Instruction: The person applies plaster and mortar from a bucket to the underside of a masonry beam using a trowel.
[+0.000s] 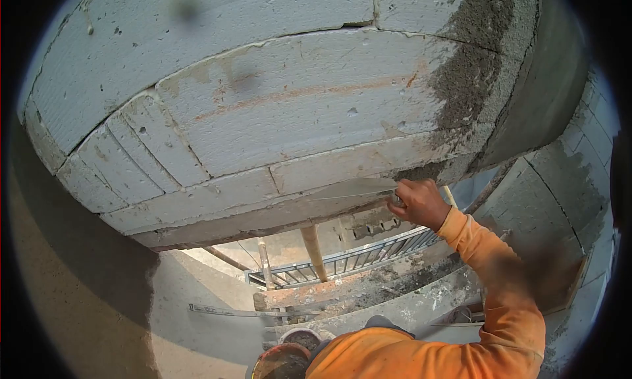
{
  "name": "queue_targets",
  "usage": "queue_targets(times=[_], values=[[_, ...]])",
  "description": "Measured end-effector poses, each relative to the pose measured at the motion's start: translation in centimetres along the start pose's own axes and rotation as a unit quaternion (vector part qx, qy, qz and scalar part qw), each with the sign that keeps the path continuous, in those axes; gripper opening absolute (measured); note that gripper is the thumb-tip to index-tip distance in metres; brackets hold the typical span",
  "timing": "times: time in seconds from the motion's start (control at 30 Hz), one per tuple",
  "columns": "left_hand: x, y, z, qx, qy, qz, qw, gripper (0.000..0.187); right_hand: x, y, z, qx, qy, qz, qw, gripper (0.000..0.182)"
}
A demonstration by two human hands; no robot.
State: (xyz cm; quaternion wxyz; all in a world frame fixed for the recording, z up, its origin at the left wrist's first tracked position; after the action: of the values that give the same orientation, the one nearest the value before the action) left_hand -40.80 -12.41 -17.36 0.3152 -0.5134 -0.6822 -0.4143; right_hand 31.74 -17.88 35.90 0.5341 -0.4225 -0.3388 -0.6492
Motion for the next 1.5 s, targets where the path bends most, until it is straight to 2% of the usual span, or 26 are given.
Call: queue_targets(times=[0.07, 0.1, 0.2, 0.23, 0.3, 0.33, 0.37, 0.43, 0.47, 0.5, 0.6, 0.63, 0.7, 0.73, 0.83, 0.9, 0.93, 1.0, 1.1, 1.13, 1.17, 1.23, 1.37, 1.43, 1.47, 1.5], values=[[0.8, 0.3, 0.3, 0.000, 0.004, 0.000, 1.000, 0.043, -4.2, 1.8, -1.7, 0.014, -0.134, -0.106, 0.985, 0.028], [0.6, 1.0, 0.5, 0.002, 0.007, -0.006, 1.000, 0.043, -3.8, 1.6, -1.4, 0.018, -0.130, -0.108, 0.986, 0.028], [-0.8, 1.0, -0.5, 0.011, 0.000, -0.011, 1.000, 0.044, 1.2, 0.7, -0.6, -0.023, -0.032, -0.004, 0.999, 0.029], [-0.8, 0.6, -0.8, 0.014, -0.001, -0.009, 1.000, 0.045, 1.0, 0.8, -0.5, -0.025, -0.034, -0.001, 0.999, 0.029], [-0.3, 0.6, -0.8, 0.015, -0.002, -0.005, 1.000, 0.045, 3.1, 0.7, -0.8, 0.006, 0.113, 0.059, 0.992, 0.029], [0.0, 0.5, -0.8, 0.013, -0.003, -0.003, 1.000, 0.046, 0.0, 2.1, -0.9, -0.003, 0.029, -0.020, 0.999, 0.030], [0.2, 0.6, -0.6, 0.012, 0.000, -0.004, 1.000, 0.046, -0.2, 2.9, -2.1, -0.003, 0.032, -0.021, 0.999, 0.030], [0.5, 1.6, 0.3, 0.014, 0.009, -0.015, 1.000, 0.047, -3.5, 3.2, -3.6, 0.011, -0.132, -0.091, 0.987, 0.032], [-0.1, 1.9, 0.0, 0.018, 0.008, -0.021, 1.000, 0.047, -2.2, 2.9, -3.4, 0.011, -0.079, -0.056, 0.995, 0.031], [-0.5, 1.9, -0.7, 0.024, 0.003, -0.022, 0.999, 0.047, -1.2, 2.5, -3.2, 0.014, -0.084, -0.055, 0.995, 0.031], [-0.6, 1.1, -1.8, 0.033, -0.003, -0.018, 0.999, 0.049, 3.4, 2.5, -2.4, -0.012, 0.081, 0.033, 0.996, 0.024], [-0.5, 0.8, -1.9, 0.033, -0.004, -0.017, 0.999, 0.049, 2.4, 3.3, -2.8, -0.014, 0.081, 0.033, 0.996, 0.024], [-0.3, 0.6, -1.9, 0.034, -0.004, -0.020, 0.999, 0.050, -3.5, 6.1, -4.0, -0.032, -0.135, -0.093, 0.986, 0.023], [-0.3, 0.8, -1.5, 0.037, 0.002, -0.028, 0.999, 0.050, -3.2, 5.6, -4.2, -0.026, -0.128, -0.094, 0.987, 0.023], [-2.3, -0.5, -4.6, 0.087, 0.014, -0.065, 0.994, 0.051, -3.7, 2.7, -4.7, 0.000, -0.160, -0.021, 0.987, 0.023], [-2.5, -4.4, -9.0, 0.150, 0.035, -0.087, 0.984, 0.052, -3.6, 2.1, -2.7, -0.085, -0.094, 0.088, 0.988, 0.022], [-2.6, -6.0, -11.0, 0.177, 0.044, -0.098, 0.978, 0.052, -3.8, -0.1, -1.3, -0.059, -0.098, 0.102, 0.988, 0.022], [-3.2, -7.8, -13.7, 0.215, 0.056, -0.116, 0.968, 0.053, -3.6, -3.5, 0.8, -0.076, -0.110, 0.264, 0.955, 0.027], [-4.1, -8.6, -15.1, 0.239, 0.058, -0.134, 0.960, 0.054, -2.3, -9.2, 4.5, -0.053, -0.173, 0.323, 0.929, 0.028], [-4.3, -9.0, -15.3, 0.243, 0.056, -0.137, 0.959, 0.055, -1.3, -10.8, 6.0, -0.020, -0.136, 0.340, 0.930, 0.033], [-4.5, -9.4, -15.4, 0.246, 0.053, -0.139, 0.958, 0.055, -1.0, -12.3, 7.3, -0.020, -0.138, 0.339, 0.930, 0.033], [-5.1, -9.5, -15.1, 0.248, 0.048, -0.147, 0.956, 0.056, 2.8, -15.0, 9.8, 0.067, 0.030, 0.257, 0.964, 0.032], [-5.6, -9.5, -14.7, 0.250, 0.038, -0.163, 0.954, 0.057, -3.9, -16.4, 10.6, 0.117, 0.056, 0.196, 0.972, 0.029], [-5.2, -10.1, -14.1, 0.251, 0.040, -0.167, 0.953, 0.058, -11.3, -17.7, 10.3, 0.155, -0.177, 0.046, 0.971, 0.029], [-5.6, -9.7, -13.1, 0.252, 0.044, -0.178, 0.950, 0.058, -11.7, -18.4, 10.1, 0.155, -0.219, 0.050, 0.962, 0.030], [-6.3, -8.8, -13.1, 0.259, 0.044, -0.190, 0.946, 0.059, -10.4, -19.5, 11.0, 0.167, -0.217, 0.045, 0.961, 0.030]])
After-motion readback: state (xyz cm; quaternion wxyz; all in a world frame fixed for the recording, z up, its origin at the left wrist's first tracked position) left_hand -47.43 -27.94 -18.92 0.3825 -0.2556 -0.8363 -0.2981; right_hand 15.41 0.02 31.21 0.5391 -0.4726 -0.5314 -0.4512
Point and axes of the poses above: each hand's wrist, its own z-axis towards the middle knuckle, its own x-axis out of the back of the hand, y = z × x, the point moved 9 cm from there along z, towards the middle knuckle, and after that the axes turned 1 degree about x, right-handed, at the moved point
